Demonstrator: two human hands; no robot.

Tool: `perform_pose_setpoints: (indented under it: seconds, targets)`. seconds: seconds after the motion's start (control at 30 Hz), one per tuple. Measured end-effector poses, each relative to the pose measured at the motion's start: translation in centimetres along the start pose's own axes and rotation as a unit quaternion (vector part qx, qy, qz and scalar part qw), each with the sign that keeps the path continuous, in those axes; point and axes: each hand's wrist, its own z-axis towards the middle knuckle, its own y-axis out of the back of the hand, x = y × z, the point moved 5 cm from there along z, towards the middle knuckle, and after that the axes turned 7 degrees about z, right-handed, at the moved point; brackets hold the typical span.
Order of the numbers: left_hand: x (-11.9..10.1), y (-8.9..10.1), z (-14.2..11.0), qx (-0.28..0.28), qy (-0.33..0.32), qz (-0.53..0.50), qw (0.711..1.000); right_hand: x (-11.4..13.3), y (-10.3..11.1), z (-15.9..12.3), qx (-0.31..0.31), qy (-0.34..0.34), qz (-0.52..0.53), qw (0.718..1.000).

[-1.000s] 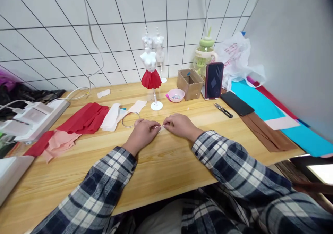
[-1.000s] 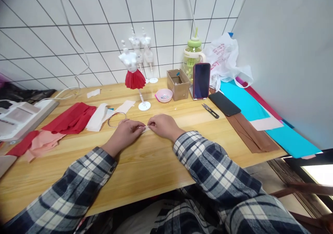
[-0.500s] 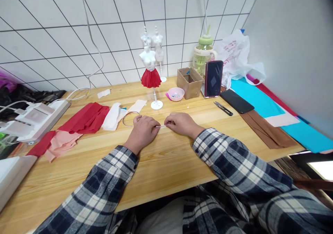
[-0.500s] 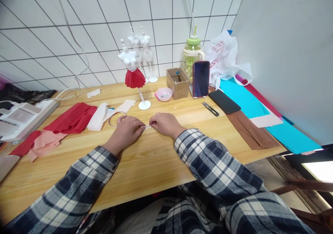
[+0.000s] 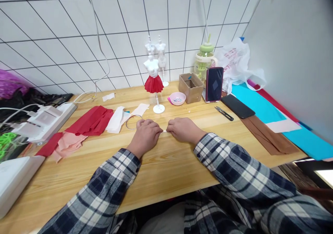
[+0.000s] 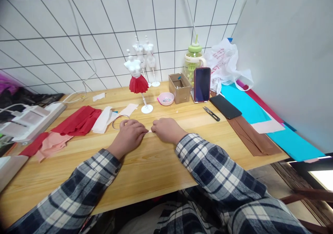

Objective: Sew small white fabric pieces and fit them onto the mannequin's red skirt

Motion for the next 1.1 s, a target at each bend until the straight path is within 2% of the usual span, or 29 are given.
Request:
perform_pose_setpoints:
  seconds: [0.23,0.37,0.57,0.67,0.8,1.1]
  targets:
    - [0.8,0.4,-0.5,0.043,-0.068,0.03,0.996,0.2,-0.2,-1.0,0.028,0.021,-0.023,0.999]
    - [1.1,0.5,-0.8,0.043,-0.069,0.024,0.996,-0.2,-0.6,-1.3,0.003,0.042,0.015,0.999]
    - [1.0,0.4,-0.7,0.036,-0.046,-0.018,0.998,-1.3,-0.9,-0.6,-0.055,0.009,0.137,0.989]
    - [1.0,0.3,-0.5,0.035,-0.046,-0.041,0.997,-2.0,-1.1,-0.4,-0.085,0.004,0.202,0.976]
    - [1.2,-0.1,-0.3,0.023,-0.042,-0.073,0.996,-3.2,-1.6,-0.3,-0.133,-0.014,0.309,0.942]
    - [2.9,-1.6,-0.1,-0.02,-0.033,-0.117,0.992,-4.7,-1.9,0.2,-0.12,-0.038,0.423,0.898]
